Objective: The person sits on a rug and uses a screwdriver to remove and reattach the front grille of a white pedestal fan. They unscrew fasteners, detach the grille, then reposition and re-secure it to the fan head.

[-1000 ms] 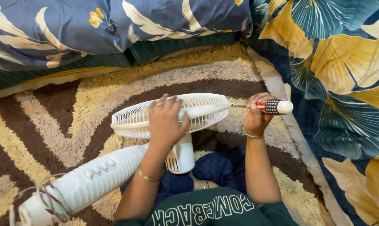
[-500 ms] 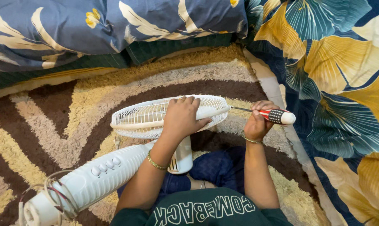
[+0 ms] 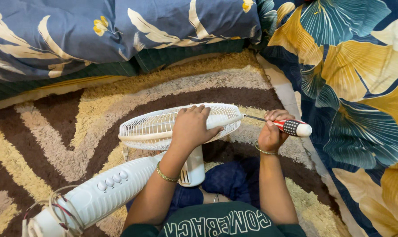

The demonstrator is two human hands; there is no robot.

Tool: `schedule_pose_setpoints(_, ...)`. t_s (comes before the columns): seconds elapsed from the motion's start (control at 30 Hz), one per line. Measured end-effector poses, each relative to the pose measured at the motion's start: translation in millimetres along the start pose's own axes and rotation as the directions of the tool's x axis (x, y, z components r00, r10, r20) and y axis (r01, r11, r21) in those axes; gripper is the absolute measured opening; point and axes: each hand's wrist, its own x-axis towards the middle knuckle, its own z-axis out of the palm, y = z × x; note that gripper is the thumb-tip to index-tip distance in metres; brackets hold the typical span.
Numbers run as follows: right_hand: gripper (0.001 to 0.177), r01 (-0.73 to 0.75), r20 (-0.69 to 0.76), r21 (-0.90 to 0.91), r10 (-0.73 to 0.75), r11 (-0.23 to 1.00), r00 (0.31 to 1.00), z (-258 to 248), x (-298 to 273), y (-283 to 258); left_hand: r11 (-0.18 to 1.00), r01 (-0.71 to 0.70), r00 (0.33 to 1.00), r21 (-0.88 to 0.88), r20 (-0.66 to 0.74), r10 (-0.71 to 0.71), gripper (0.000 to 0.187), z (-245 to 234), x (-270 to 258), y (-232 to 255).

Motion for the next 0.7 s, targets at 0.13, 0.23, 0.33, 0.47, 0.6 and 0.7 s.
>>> schedule_pose_setpoints(0.13, 0.030, -0.014, 0.030, -0.049, 0.016, 0.999, 0.999, 1.6, -0.6, 3.6, 1.000, 0.011, 1.000, -0.013, -0.008, -0.011, 0.074, -1.5, -0.8, -2.4)
schedule_pose_setpoints(0.23, 0.030, -0.048, 0.052, -0.071, 0.051, 0.996, 0.997, 5.1, 3.9, 5.7, 1.000, 0.013, 1.000, -0.011, 0.004, -0.013, 0.075, -2.7, 1.9, -2.9)
schedule_pose_setpoints(0.33, 0.025, -0.046, 0.183, -0.251, 0.094, 0.967, 0.979, 10.9, 7.5, -1.1, 1.000, 0.006, 1.000, -0.018, -0.007, -0.006, 0.075, -3.5, 2.4, -1.8)
schedule_pose_setpoints(0.47, 0.024, 0.139, 0.359, -0.704, 0.181, 0.697, 0.916, 20.2, 12.6, -22.7, 0.999, 0.028, 0.999, -0.034, 0.027, -0.028, 0.074, -3.4, 3.9, 0.5)
schedule_pose_setpoints(0.6, 0.030, 0.061, 0.269, -0.852, 0.334, 0.521, 0.904, 29.3, 8.7, -45.4, 1.000, 0.009, 1.000, -0.028, -0.007, -0.009, 0.074, -0.8, 3.4, 0.1)
schedule_pose_setpoints(0.7, 0.038, 0.024, 0.215, -0.886, 0.366, 0.463, 0.906, 33.3, 7.2, -59.1, 0.999, 0.008, 0.999, -0.039, -0.032, -0.010, 0.074, 0.2, 2.7, -1.8)
